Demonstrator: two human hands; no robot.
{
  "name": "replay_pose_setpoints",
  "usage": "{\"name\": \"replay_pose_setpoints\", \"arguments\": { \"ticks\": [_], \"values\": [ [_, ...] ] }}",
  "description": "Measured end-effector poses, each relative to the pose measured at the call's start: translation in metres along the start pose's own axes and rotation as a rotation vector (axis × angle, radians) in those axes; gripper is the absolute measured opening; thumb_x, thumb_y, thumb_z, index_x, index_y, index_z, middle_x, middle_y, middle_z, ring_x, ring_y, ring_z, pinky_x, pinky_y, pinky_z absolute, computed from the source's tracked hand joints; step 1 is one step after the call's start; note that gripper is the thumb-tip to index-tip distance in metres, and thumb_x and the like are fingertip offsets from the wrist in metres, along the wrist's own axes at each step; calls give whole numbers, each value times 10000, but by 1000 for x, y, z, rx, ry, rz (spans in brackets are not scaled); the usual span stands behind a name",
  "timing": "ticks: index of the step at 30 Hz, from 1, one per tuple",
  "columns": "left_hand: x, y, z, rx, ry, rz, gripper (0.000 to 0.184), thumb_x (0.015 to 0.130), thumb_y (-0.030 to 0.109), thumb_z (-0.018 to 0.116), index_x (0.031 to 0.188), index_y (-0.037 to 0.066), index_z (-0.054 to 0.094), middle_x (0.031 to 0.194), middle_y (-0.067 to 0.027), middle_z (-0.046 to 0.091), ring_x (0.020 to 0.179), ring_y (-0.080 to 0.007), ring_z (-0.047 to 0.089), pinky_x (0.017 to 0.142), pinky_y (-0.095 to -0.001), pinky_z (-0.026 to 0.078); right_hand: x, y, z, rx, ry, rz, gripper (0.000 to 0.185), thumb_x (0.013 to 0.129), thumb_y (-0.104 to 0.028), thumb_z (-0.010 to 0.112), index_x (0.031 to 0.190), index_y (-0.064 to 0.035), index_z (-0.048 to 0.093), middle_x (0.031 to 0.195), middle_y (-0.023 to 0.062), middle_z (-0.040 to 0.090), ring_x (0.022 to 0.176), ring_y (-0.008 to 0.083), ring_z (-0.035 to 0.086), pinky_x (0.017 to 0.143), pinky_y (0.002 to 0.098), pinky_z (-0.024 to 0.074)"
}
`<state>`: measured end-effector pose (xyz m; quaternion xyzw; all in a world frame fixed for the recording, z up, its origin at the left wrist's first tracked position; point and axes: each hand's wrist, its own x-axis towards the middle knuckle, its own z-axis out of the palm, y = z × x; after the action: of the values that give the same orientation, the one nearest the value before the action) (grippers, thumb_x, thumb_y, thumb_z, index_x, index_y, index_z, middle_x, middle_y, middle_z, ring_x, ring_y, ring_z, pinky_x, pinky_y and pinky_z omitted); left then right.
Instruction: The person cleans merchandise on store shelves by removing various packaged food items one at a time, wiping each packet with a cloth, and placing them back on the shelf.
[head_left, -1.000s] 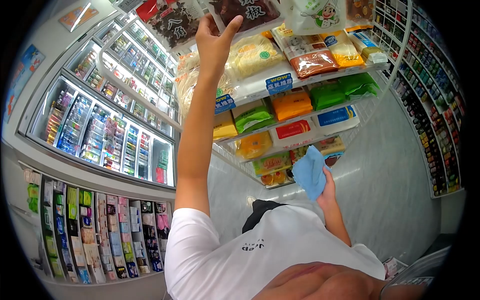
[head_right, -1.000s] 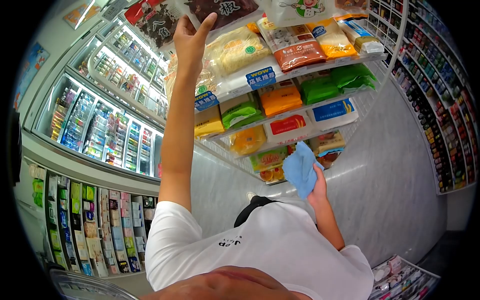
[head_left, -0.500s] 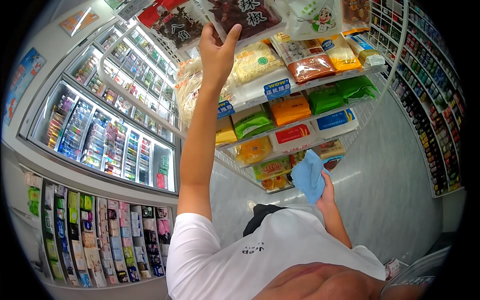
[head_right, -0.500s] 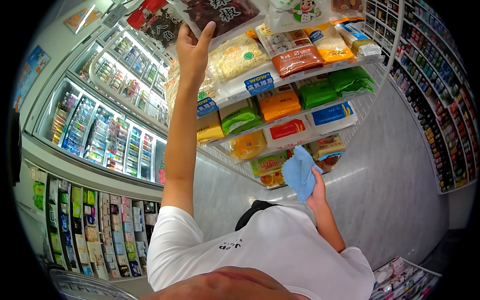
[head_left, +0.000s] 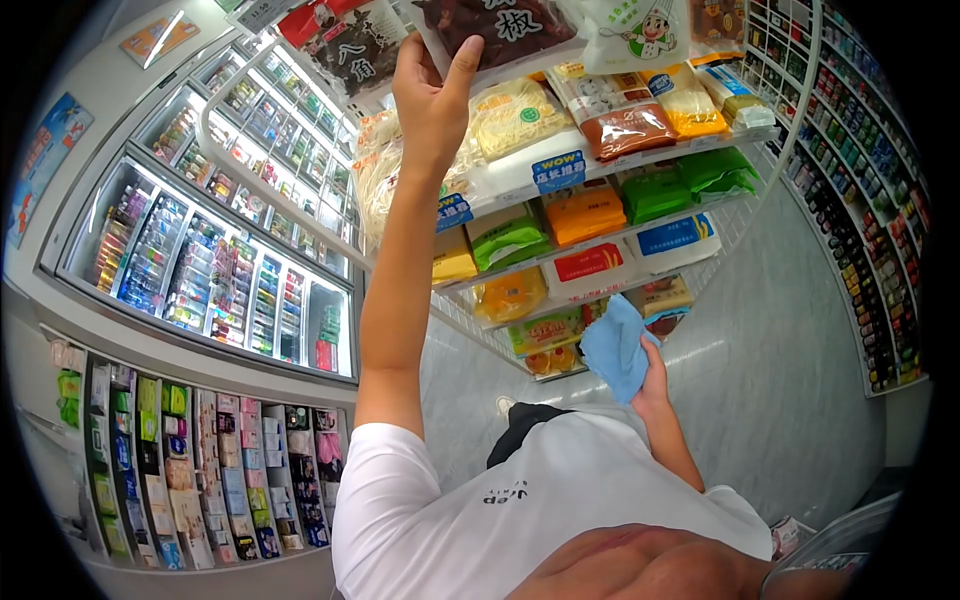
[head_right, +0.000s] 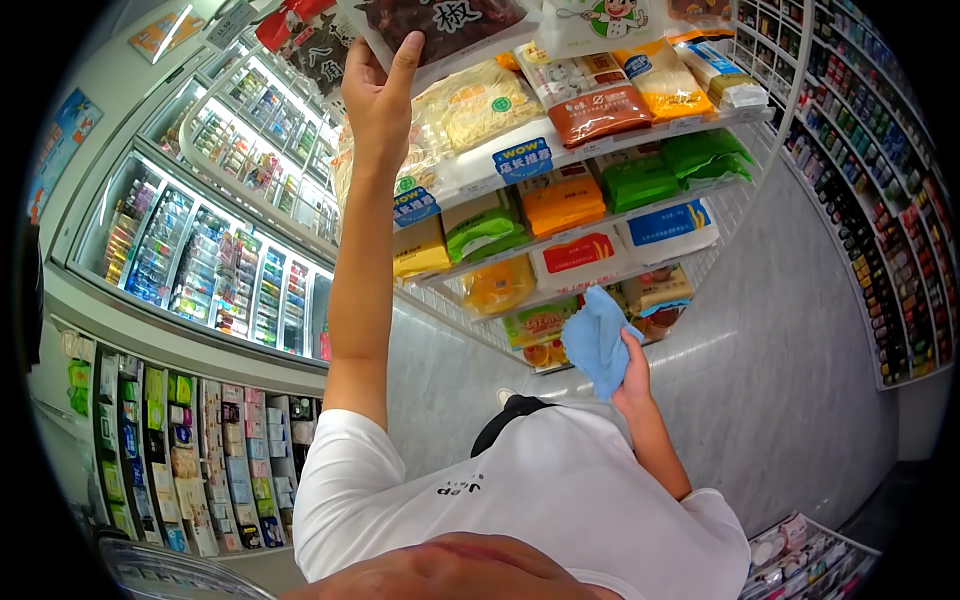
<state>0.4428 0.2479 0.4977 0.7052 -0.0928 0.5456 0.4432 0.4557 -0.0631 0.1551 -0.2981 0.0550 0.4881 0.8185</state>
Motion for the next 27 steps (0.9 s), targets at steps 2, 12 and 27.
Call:
{"name": "replay_pose_setpoints", "arguments": {
  "ticks": [2,12,27],
  "values": [
    [-3,1,0,-27,-17,-22,372,912,186,703,1163,-20,523,1056,-67,654,950,-99,599,859,-246,460,1,1,-1,-3,3,0,523,974,-345,486,1408,-58,440,1373,108,537,1249,274,530,1075,409,410],
    [-51,17,1,-104,-7,-259,364,923,174,678,1192,-20,529,1129,-84,645,1012,-122,594,923,-269,449,-6,0,7,-14,16,-5,532,962,-348,522,1392,-42,454,1361,102,546,1247,261,527,1071,397,401],
    [-242,31,11,-588,16,-897,530,919,89,644,1383,15,399,1296,-84,560,1178,-176,550,1030,-342,424,1,9,-2,-4,93,-12,521,960,-333,532,1381,-34,470,1335,98,567,1217,246,551,1051,370,428]
  ]
}}
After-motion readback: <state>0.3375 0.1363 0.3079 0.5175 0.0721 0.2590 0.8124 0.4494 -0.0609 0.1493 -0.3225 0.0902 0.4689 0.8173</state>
